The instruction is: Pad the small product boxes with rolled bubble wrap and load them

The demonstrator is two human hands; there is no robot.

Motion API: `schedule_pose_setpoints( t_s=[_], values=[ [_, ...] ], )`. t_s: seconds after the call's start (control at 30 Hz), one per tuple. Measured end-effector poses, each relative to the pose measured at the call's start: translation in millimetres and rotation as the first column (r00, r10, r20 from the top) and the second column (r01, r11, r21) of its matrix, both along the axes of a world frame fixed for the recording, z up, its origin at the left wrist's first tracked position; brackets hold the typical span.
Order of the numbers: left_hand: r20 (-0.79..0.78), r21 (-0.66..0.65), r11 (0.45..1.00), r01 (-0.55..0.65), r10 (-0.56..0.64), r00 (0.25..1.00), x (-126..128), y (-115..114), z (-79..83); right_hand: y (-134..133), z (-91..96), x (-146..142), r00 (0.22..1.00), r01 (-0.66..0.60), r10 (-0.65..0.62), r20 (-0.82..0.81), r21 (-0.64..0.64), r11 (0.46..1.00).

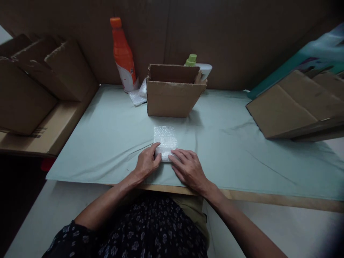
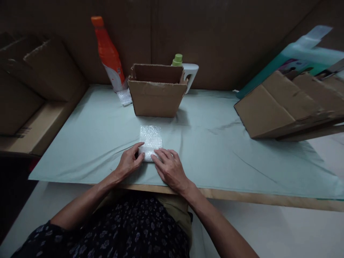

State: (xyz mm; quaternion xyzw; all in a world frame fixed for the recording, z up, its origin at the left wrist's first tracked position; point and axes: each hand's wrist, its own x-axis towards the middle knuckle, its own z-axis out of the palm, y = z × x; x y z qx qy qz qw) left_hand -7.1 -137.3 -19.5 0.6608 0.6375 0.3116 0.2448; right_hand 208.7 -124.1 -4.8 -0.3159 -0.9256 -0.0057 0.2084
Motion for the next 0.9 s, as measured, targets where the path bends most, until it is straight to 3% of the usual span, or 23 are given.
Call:
schedule_pose_setpoints(
  t_s=[0.13, 0.23, 0.3, 0.37, 0.43, 0.53, 0.6, 0.67, 0.8, 0.9],
  values=[
    [-0.152, 0.192, 0.981, 0.012, 0.018, 0.988, -1.1, -8.8, -0.9, 15.1, -1.0, -6.0, 0.997, -0.058, 0.061, 0.038, -0.076, 0.995],
    [-0.174, 0.322, 0.937, 0.136, -0.083, 0.981, -8.1, -23.6, 4.3, 17.5, 9.3, -1.8, 0.996, -0.085, 0.081, -0.027, -0.248, 0.965],
    [-0.141, 0.323, 0.916, 0.237, -0.201, 0.969, -12.5, -31.2, 7.7, 16.0, 16.8, 2.1, 0.995, -0.097, 0.078, -0.064, -0.389, 0.916],
    [-0.088, 0.272, 0.925, 0.265, -0.25, 0.964, -14.3, -32.1, 9.1, 13.8, 20.8, 4.7, 0.995, -0.091, 0.061, -0.079, -0.48, 0.872],
    [-0.076, 0.211, 0.95, 0.231, -0.22, 0.973, -12.5, -25.3, 7.8, 11.4, 20.1, 5.1, 0.997, -0.032, -0.005, -0.082, -0.446, 0.895],
    [-0.154, 0.159, 0.976, 0.146, -0.121, 0.981, -4.9, -7.0, 4.1, 6.3, 13.3, 3.0, 0.99, 0.097, -0.115, -0.077, -0.211, 0.973],
    [-0.207, 0.142, 0.985, 0.102, -0.072, 0.976, 0.3, 3.8, 2.8, 2.7, 8.5, 0.8, 0.995, 0.099, -0.102, -0.025, -0.098, 0.99],
    [-0.22, 0.143, 0.986, 0.087, -0.054, 0.974, 3.6, 8.1, 3.3, 0.0, 5.4, -1.3, 0.997, 0.073, -0.071, 0.031, -0.076, 0.994],
    [-0.08, 0.185, 0.977, 0.106, -0.093, 0.992, 1.3, -8.5, 8.3, -1.2, 7.2, -1.5, 0.995, 0.075, -0.09, -0.046, -0.252, 0.965],
    [0.217, 0.131, 0.989, -0.062, 0.033, 0.976, -3.9, -33.5, 14.0, 0.6, 12.7, 2.0, 0.977, 0.095, -0.176, -0.122, -0.492, 0.865]
  ],
)
